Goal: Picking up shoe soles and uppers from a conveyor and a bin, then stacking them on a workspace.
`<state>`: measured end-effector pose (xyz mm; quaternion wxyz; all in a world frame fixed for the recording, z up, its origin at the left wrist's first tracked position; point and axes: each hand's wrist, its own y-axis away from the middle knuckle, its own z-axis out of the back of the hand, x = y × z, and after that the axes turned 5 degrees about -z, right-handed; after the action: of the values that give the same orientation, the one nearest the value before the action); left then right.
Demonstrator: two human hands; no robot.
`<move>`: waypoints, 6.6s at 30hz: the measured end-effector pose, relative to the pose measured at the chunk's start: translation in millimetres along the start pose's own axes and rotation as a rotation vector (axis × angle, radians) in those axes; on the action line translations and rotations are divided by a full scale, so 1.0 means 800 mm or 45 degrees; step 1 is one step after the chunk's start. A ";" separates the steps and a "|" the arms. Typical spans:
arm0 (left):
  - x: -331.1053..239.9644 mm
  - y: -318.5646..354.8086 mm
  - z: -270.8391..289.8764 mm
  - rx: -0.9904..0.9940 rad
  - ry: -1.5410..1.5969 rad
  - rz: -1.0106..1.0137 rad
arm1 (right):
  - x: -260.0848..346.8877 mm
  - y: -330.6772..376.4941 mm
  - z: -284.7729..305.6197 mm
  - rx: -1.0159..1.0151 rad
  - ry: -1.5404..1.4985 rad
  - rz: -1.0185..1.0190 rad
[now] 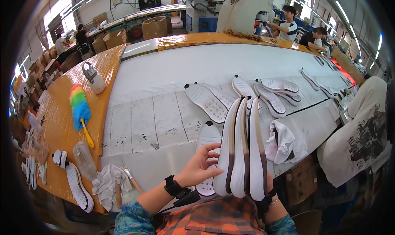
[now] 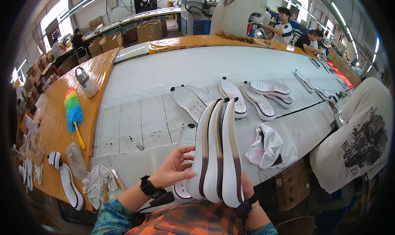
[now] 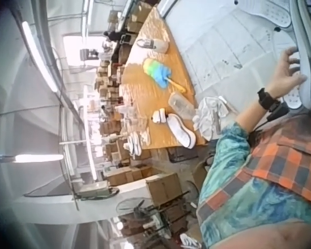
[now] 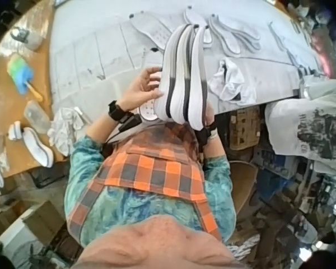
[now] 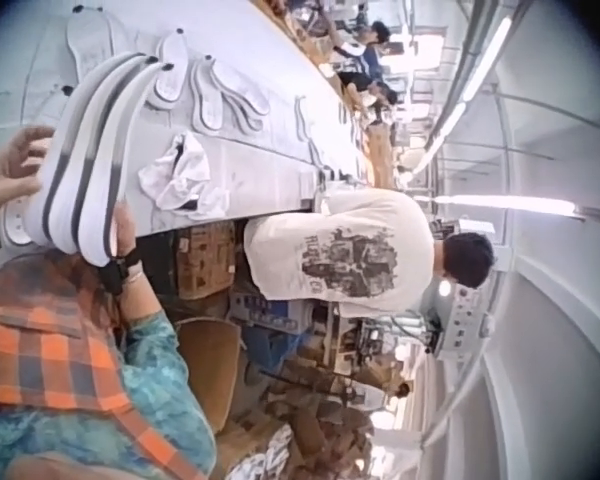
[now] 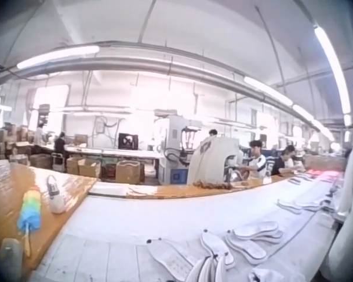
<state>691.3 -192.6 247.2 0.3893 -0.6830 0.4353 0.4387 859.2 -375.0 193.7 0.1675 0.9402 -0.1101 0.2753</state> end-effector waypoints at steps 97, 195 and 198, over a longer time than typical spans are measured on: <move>-0.013 -0.003 0.002 0.593 -0.375 0.725 | 0.042 0.031 -0.025 0.419 0.476 0.287; 0.012 -0.033 -0.027 0.288 -0.348 0.126 | 0.155 0.016 -0.124 0.186 1.274 0.699; 0.013 -0.032 -0.026 0.283 -0.352 0.146 | 0.156 0.015 -0.121 0.243 1.246 0.598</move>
<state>723.0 -206.3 247.8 0.4928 -0.5430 0.4618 0.4990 912.0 -364.4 342.8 0.0471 0.6637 -0.2007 0.7190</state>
